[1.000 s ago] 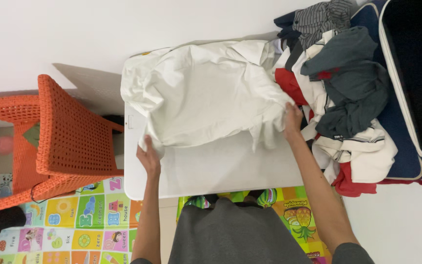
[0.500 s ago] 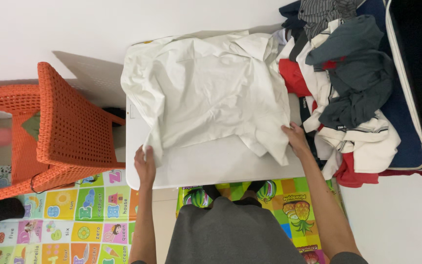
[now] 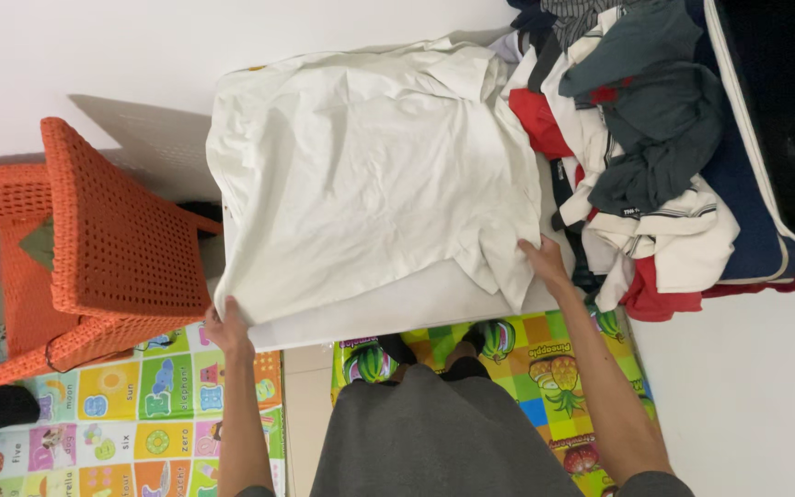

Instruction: The person folds a blue polo shirt and places it into an open suitcase. They then fold a white long-sleeved shirt on the table and place it on top of the pile of clothes next to the suitcase.

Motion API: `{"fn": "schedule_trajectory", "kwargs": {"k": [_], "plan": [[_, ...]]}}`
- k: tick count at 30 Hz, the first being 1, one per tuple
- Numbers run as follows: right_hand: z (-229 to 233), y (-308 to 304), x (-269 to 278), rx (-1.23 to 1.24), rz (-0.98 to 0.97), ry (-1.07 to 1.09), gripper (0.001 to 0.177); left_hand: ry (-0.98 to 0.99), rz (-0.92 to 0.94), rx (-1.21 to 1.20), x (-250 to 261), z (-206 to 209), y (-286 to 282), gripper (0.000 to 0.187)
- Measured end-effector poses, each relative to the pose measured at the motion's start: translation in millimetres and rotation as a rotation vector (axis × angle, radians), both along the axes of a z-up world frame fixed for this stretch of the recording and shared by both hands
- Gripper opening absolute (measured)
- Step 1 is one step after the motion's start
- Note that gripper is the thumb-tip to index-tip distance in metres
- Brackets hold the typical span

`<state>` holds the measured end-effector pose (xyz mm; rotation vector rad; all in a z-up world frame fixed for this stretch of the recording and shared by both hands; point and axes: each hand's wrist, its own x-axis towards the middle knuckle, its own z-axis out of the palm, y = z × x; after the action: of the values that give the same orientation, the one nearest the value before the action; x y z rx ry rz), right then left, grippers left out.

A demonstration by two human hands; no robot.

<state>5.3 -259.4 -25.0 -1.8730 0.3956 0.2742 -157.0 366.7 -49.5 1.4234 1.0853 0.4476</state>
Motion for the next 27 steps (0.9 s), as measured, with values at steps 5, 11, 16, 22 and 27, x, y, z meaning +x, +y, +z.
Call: {"fn": "schedule_trajectory", "kwargs": {"k": [5,11,16,22,27], "plan": [[28,-19,8,0.458,0.037,0.374,0.050,0.225,-0.050,0.511,-1,51,-9,0.045],[-14,4,6,0.194,-0.037,0.129,0.049,0.456,-0.674,0.975,19,33,-108,0.069],[-18,1,-18,0.173,0.044,0.100,0.053,0.521,-0.820,0.928,13,4,-145,0.082],[-9,-37,-69,0.255,0.099,0.332,0.057,0.444,-0.827,0.856,-43,27,-137,0.084],[-20,-40,-74,0.177,0.028,0.234,0.062,0.573,-0.817,0.816,-50,42,-147,0.087]]}}
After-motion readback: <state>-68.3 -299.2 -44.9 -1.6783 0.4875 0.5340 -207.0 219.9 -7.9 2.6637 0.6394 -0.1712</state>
